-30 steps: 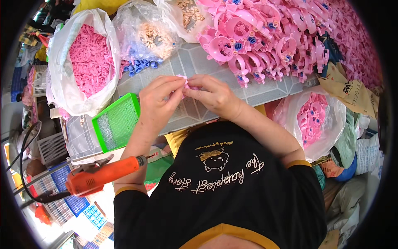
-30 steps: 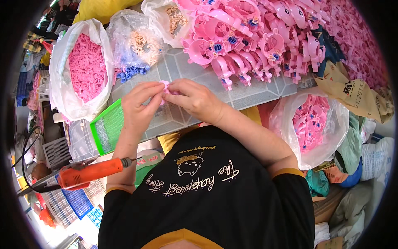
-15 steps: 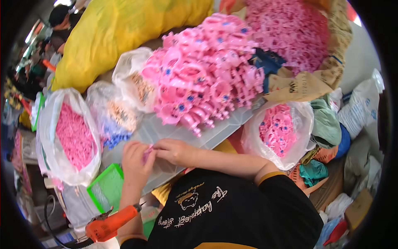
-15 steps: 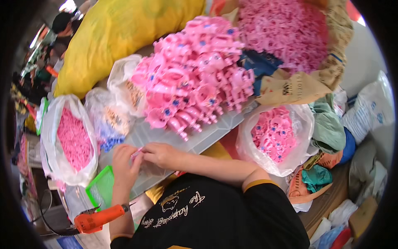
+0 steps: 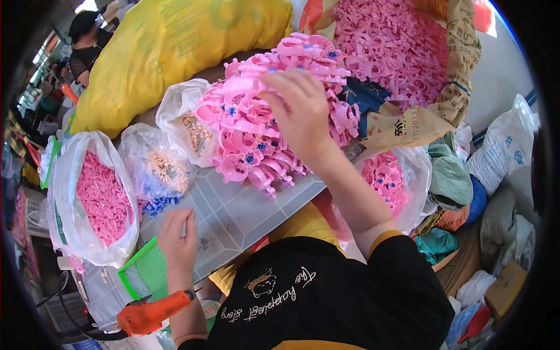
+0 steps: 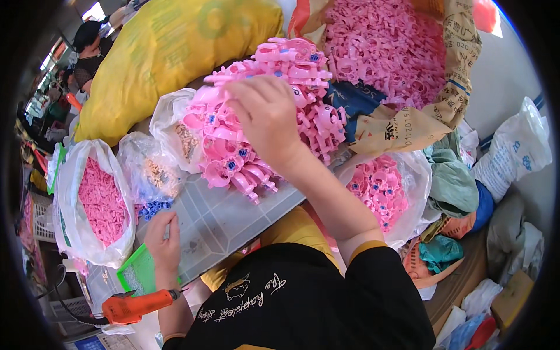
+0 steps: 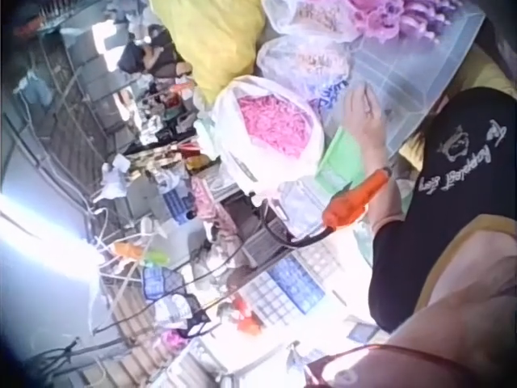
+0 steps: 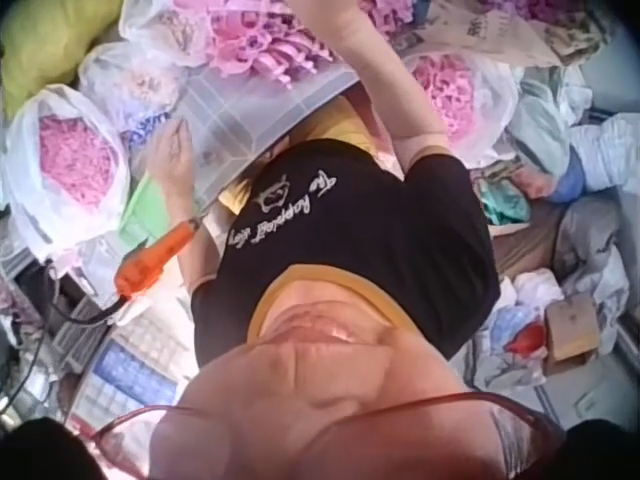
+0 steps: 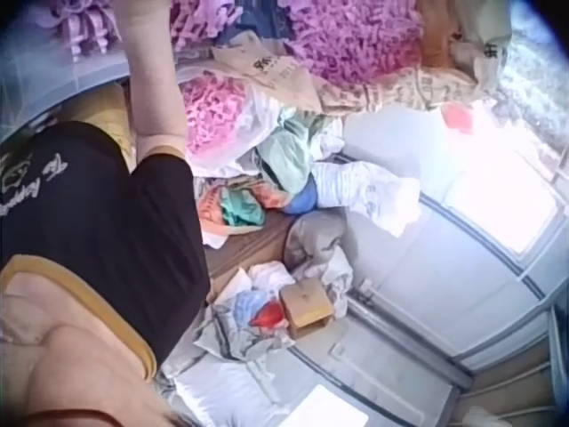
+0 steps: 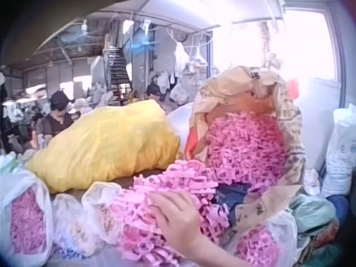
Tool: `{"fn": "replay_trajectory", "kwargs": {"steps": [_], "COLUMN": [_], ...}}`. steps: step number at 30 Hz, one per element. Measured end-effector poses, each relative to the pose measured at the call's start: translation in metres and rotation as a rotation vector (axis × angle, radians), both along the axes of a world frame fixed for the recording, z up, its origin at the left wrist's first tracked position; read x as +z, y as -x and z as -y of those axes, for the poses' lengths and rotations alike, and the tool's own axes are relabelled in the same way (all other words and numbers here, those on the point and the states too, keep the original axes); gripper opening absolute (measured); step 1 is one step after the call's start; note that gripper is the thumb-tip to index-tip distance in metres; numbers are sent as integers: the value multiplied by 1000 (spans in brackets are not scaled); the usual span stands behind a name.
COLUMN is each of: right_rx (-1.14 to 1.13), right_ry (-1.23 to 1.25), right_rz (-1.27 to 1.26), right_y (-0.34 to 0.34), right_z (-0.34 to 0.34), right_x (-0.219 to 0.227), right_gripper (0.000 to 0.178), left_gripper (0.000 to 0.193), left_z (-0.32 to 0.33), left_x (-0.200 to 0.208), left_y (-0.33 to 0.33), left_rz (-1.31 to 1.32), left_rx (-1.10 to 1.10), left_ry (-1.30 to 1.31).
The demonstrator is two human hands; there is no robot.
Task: Assembling small pink toy accessories with decorative blue flowers and gold parts.
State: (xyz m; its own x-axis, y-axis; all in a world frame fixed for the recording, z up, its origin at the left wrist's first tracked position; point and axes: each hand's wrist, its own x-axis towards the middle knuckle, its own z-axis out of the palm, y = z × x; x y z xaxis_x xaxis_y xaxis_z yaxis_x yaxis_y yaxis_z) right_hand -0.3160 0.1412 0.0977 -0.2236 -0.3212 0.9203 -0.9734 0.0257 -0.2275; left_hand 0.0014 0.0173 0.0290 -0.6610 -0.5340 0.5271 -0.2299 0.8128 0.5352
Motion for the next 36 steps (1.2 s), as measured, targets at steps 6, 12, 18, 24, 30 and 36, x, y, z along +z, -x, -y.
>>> {"fn": "replay_trajectory", "kwargs": {"steps": [6, 12, 18, 24, 30, 36], "right_rx": [-141, -222, -220, -216, -804, -856], "right_ry": [-77, -33, -31, 29, 227, -662], "right_rz": [62, 132, 111, 0, 438, 488], "right_y": [7, 10, 12, 31, 204, 393], "right_z": [7, 5, -6, -33, -86, -135], "right_x": [-16, -25, -30, -20, -22, -125], "right_gripper": [28, 33, 34, 31, 36, 49], "left_gripper": [10, 10, 9, 9, 8, 12], "left_z": [-7, -5, -7, -11, -14, 3], "left_x": [0, -8, -12, -14, -6, -17], "left_y": [0, 3, 5, 9, 5, 12], "left_rz": [17, 33, 38, 70, 77, 118], "left_rx": [-39, -77, -104, -107, -105, -197], "left_ry": [-45, -32, -8, -27, -52, 66]}}
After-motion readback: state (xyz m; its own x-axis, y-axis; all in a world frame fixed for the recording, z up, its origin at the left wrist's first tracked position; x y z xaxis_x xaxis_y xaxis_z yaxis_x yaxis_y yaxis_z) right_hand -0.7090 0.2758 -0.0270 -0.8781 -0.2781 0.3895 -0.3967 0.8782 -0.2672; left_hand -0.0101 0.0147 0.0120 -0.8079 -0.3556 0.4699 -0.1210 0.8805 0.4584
